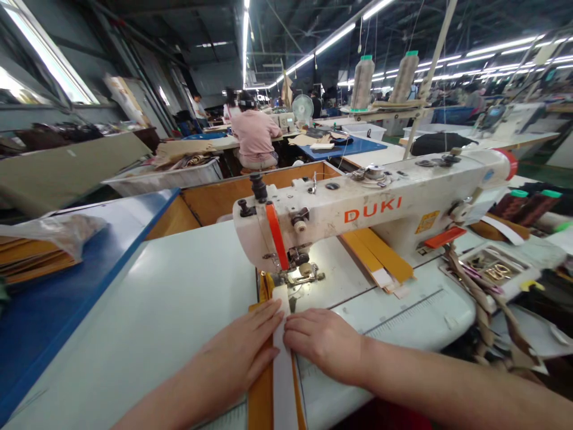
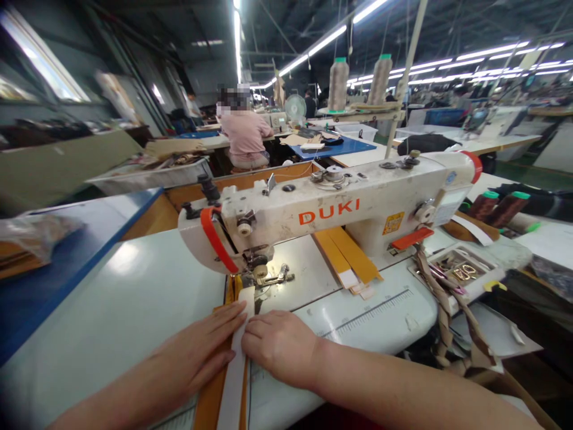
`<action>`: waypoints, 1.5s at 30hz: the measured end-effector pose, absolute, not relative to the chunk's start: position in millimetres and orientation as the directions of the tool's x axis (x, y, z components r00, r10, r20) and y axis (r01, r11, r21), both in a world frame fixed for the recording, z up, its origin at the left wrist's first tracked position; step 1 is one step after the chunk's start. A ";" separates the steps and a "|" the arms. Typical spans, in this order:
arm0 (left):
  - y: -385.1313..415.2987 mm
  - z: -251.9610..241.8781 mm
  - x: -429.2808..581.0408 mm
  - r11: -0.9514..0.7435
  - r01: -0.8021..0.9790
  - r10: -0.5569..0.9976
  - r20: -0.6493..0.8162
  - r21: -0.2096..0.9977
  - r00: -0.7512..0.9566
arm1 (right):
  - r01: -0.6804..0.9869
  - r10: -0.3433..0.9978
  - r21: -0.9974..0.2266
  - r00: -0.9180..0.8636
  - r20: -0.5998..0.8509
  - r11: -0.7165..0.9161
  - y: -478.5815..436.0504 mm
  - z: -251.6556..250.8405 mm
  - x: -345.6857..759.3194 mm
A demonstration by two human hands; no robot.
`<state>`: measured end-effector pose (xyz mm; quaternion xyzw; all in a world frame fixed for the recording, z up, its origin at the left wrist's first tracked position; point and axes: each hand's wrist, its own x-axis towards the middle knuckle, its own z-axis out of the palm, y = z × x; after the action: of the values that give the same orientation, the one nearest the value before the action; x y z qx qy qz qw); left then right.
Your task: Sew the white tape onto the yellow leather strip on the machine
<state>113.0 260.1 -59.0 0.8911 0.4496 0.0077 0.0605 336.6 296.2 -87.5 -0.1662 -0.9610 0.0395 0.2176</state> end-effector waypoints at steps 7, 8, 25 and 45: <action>259.5 -34.7 127.7 -0.536 0.830 0.826 -0.107 0.152 0.553 | 0.354 0.395 -0.177 -0.805 0.442 0.918 297.7 -90.8 336.7; 258.6 -31.9 127.4 -0.521 0.836 0.832 -0.115 0.175 0.542 | 0.354 0.397 -0.179 -0.802 0.446 0.918 297.7 -90.7 337.3; 261.1 -30.2 118.6 -0.479 0.838 0.821 -0.206 0.261 0.533 | 0.243 0.359 -0.291 -0.809 0.466 0.925 286.8 -77.7 360.6; 258.8 -29.7 109.2 -0.411 0.852 0.804 -0.310 0.325 0.507 | 0.611 0.679 -0.301 -0.690 0.250 0.732 325.2 -41.5 411.9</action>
<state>109.2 258.8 -29.7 0.8384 0.4937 -0.0527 0.2247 411.9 325.2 -41.5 -0.3529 -0.9141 0.0974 0.1742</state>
